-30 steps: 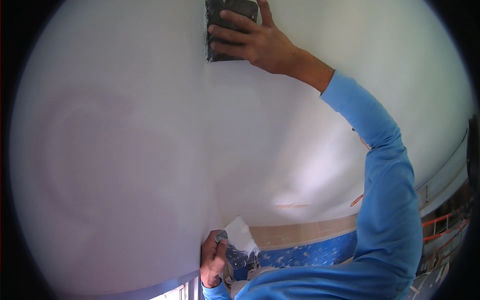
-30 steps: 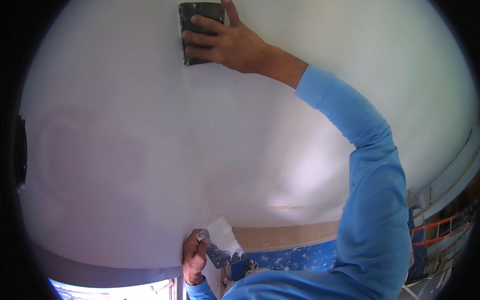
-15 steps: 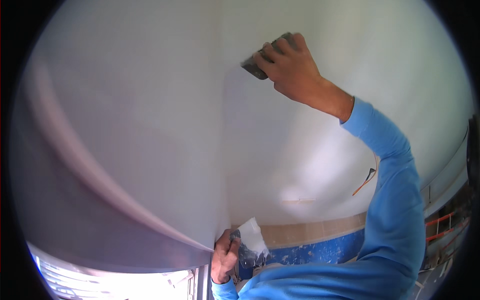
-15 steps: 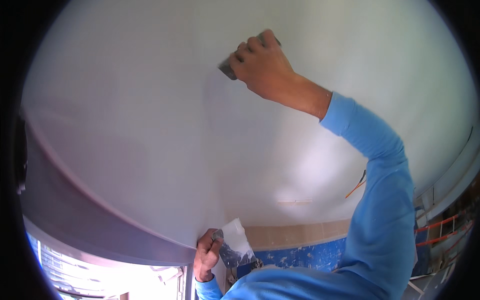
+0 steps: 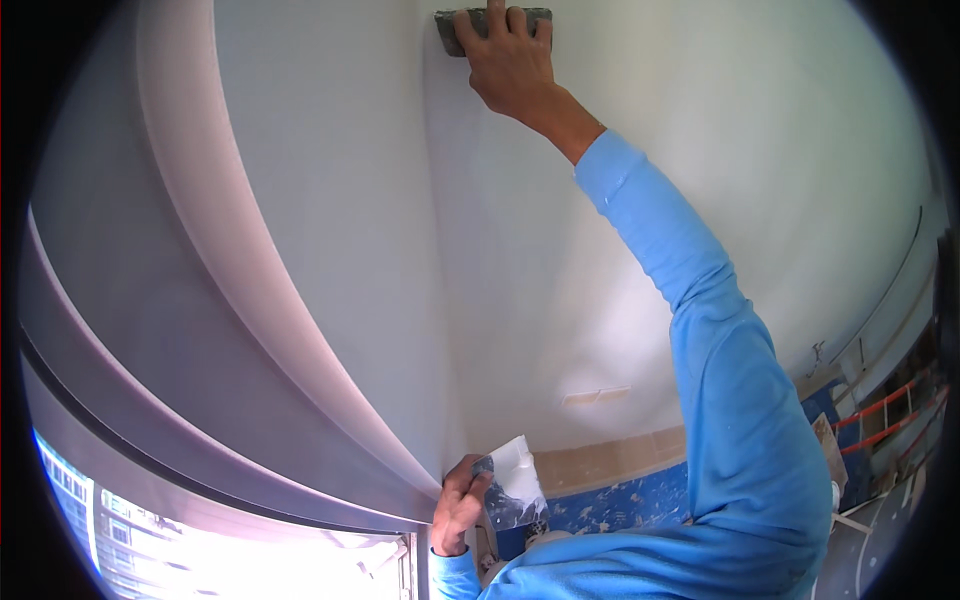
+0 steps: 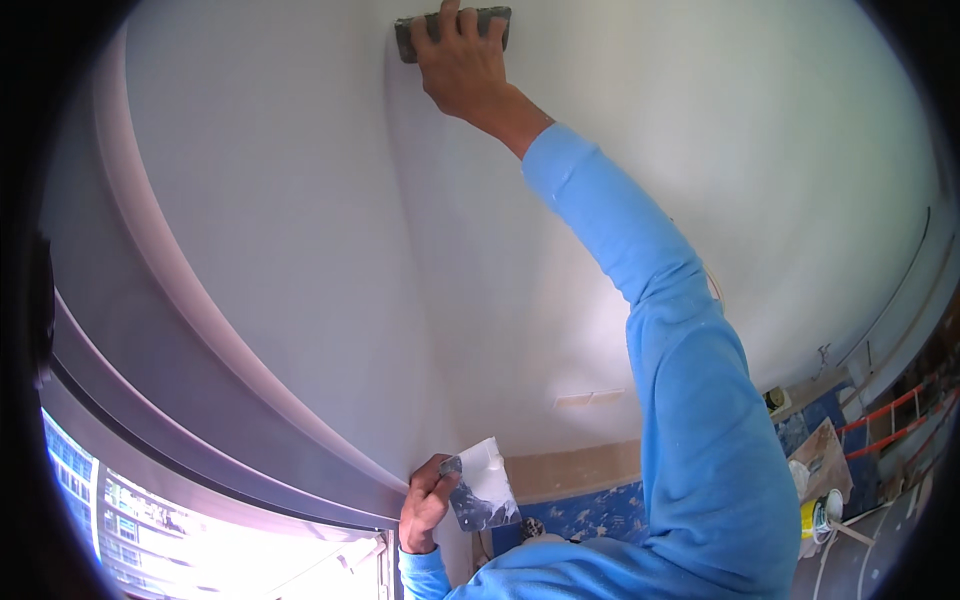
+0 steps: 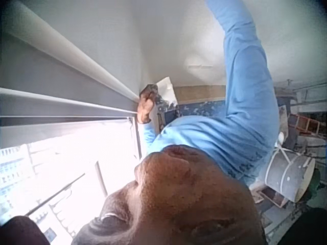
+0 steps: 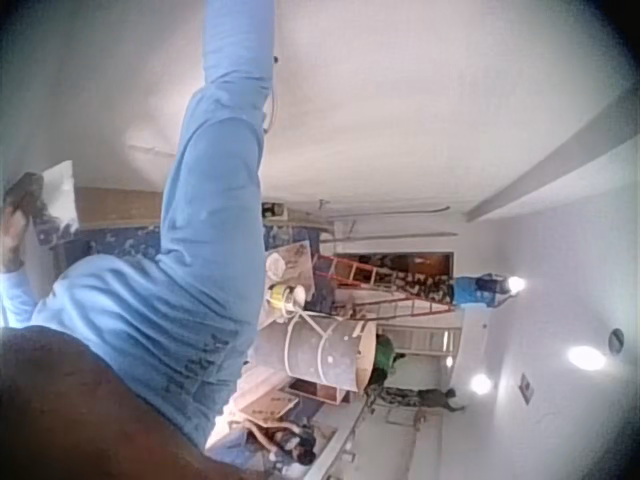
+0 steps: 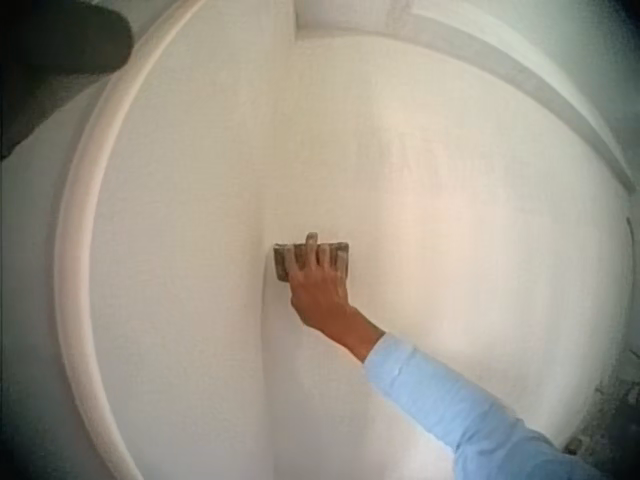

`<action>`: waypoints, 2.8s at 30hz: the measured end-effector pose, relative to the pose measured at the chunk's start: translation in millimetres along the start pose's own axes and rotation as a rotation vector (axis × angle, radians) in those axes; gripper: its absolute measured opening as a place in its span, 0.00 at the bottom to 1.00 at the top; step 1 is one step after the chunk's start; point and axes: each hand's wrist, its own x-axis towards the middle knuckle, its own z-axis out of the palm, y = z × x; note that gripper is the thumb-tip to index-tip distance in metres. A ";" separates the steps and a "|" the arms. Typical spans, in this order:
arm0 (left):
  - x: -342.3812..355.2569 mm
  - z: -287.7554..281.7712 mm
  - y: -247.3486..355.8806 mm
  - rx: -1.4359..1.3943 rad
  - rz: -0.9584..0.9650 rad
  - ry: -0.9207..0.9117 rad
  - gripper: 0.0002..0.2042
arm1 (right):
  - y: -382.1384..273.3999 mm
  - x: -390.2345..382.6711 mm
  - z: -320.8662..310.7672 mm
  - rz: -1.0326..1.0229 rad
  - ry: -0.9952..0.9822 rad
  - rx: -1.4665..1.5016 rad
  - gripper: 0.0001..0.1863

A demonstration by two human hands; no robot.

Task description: The person applies plaster to a ceiling using a putty knife and a larger spreading tool, smoothing the material along a seam and around a electrical outlet box.

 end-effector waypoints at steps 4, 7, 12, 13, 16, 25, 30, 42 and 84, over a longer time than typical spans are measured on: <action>-0.4 -1.4 -1.6 0.000 0.001 -0.029 0.10 | -13.6 2.3 -11.5 0.101 -0.211 0.098 0.40; -1.8 -2.7 -3.5 0.003 -0.003 -0.054 0.12 | -21.2 -10.2 -12.6 0.104 -0.229 0.138 0.24; 2.6 -2.2 -10.1 -0.006 0.043 -0.065 0.15 | -42.1 -56.9 10.3 0.022 -0.153 0.055 0.29; 2.9 -2.0 -9.4 0.004 0.024 -0.066 0.13 | -45.2 -66.5 12.9 0.015 -0.165 0.050 0.30; 3.8 -2.4 -8.3 0.029 0.001 -0.069 0.10 | -54.3 -93.5 17.7 -0.007 -0.183 0.063 0.32; 7.1 -1.9 -18.1 0.026 0.012 -0.065 0.09 | -76.1 -138.5 22.0 0.002 -0.325 0.109 0.36; 6.1 -1.7 -14.2 0.009 -0.008 -0.058 0.10 | -88.4 -160.4 22.8 0.005 -0.401 0.140 0.39; 4.8 -2.2 10.3 0.094 -0.026 -0.061 0.10 | -103.1 -202.8 27.1 -0.002 -0.366 0.238 0.36; -10.9 64.1 -8.2 0.033 0.351 0.344 0.12 | -93.6 -425.1 -204.6 0.237 -0.665 0.696 0.37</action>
